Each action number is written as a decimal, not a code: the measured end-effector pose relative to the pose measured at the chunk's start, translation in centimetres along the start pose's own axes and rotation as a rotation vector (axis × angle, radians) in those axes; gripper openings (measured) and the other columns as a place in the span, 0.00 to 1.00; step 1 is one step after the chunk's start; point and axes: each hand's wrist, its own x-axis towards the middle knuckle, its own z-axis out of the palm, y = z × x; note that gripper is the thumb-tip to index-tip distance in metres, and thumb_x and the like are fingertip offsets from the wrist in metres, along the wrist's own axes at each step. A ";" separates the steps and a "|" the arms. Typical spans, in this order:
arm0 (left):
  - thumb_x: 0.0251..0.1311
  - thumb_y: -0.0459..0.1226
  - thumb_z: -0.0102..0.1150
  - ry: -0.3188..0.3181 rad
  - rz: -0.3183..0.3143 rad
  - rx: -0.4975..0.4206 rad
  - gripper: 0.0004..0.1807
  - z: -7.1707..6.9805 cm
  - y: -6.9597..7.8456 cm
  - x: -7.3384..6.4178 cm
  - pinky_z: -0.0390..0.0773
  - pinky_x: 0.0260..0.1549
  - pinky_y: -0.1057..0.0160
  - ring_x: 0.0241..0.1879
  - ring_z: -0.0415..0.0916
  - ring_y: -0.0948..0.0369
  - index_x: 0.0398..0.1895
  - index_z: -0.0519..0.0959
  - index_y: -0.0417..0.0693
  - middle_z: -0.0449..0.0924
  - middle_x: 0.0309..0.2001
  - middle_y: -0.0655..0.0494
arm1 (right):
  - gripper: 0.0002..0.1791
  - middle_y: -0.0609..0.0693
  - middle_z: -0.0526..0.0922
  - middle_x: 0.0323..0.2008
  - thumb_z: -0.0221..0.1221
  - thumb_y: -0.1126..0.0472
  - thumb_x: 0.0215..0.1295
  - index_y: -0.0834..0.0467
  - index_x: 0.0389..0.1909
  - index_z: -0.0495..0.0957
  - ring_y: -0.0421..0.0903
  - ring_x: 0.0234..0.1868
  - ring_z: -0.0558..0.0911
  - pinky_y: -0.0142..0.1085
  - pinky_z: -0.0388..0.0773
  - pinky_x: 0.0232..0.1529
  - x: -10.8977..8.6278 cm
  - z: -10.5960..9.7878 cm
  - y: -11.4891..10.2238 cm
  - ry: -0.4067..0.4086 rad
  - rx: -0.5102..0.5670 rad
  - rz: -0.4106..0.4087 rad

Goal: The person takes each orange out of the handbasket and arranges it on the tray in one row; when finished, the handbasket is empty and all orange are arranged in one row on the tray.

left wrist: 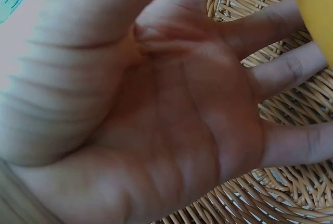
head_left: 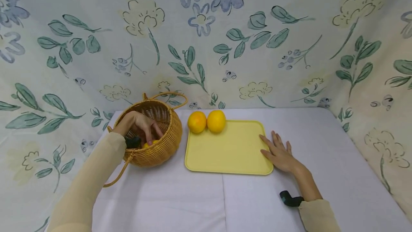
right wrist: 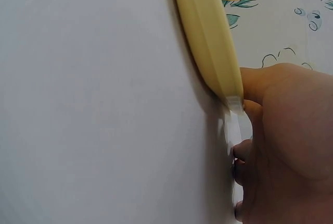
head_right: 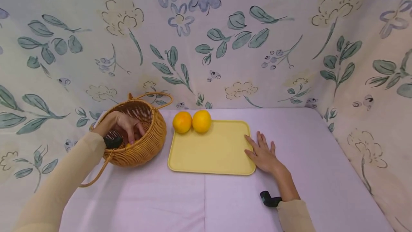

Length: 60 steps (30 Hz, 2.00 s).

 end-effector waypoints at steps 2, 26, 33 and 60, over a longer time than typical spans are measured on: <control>0.62 0.23 0.64 0.006 0.010 -0.001 0.29 0.0 -0.1 -0.2 0.88 0.42 0.61 0.44 0.88 0.61 0.67 0.80 0.47 0.89 0.54 0.52 | 0.37 0.76 0.33 0.80 0.50 0.46 0.80 0.59 0.81 0.55 0.76 0.80 0.33 0.76 0.20 0.70 0.0 0.0 -0.1 -0.001 0.001 -0.002; 0.63 0.31 0.67 0.511 0.199 0.183 0.32 -0.4 -1.4 -2.9 0.84 0.55 0.58 0.60 0.77 0.59 0.72 0.74 0.45 0.70 0.75 0.45 | 0.37 0.75 0.31 0.80 0.49 0.45 0.81 0.57 0.82 0.53 0.75 0.80 0.31 0.76 0.18 0.70 0.0 0.1 0.3 -0.009 0.000 -0.008; 0.68 0.37 0.65 0.638 0.204 0.203 0.32 -0.1 -1.3 -2.9 0.84 0.50 0.59 0.54 0.74 0.57 0.75 0.71 0.50 0.63 0.78 0.42 | 0.37 0.74 0.31 0.81 0.48 0.45 0.81 0.58 0.82 0.53 0.75 0.80 0.30 0.75 0.17 0.70 0.1 0.1 0.3 -0.009 0.002 -0.004; 0.65 0.47 0.69 0.734 0.168 0.355 0.35 0.4 1.0 -4.3 0.61 0.75 0.38 0.79 0.53 0.43 0.74 0.73 0.56 0.58 0.81 0.43 | 0.37 0.74 0.31 0.81 0.48 0.45 0.81 0.58 0.82 0.52 0.75 0.80 0.31 0.75 0.19 0.71 0.1 0.0 0.4 -0.012 -0.012 0.003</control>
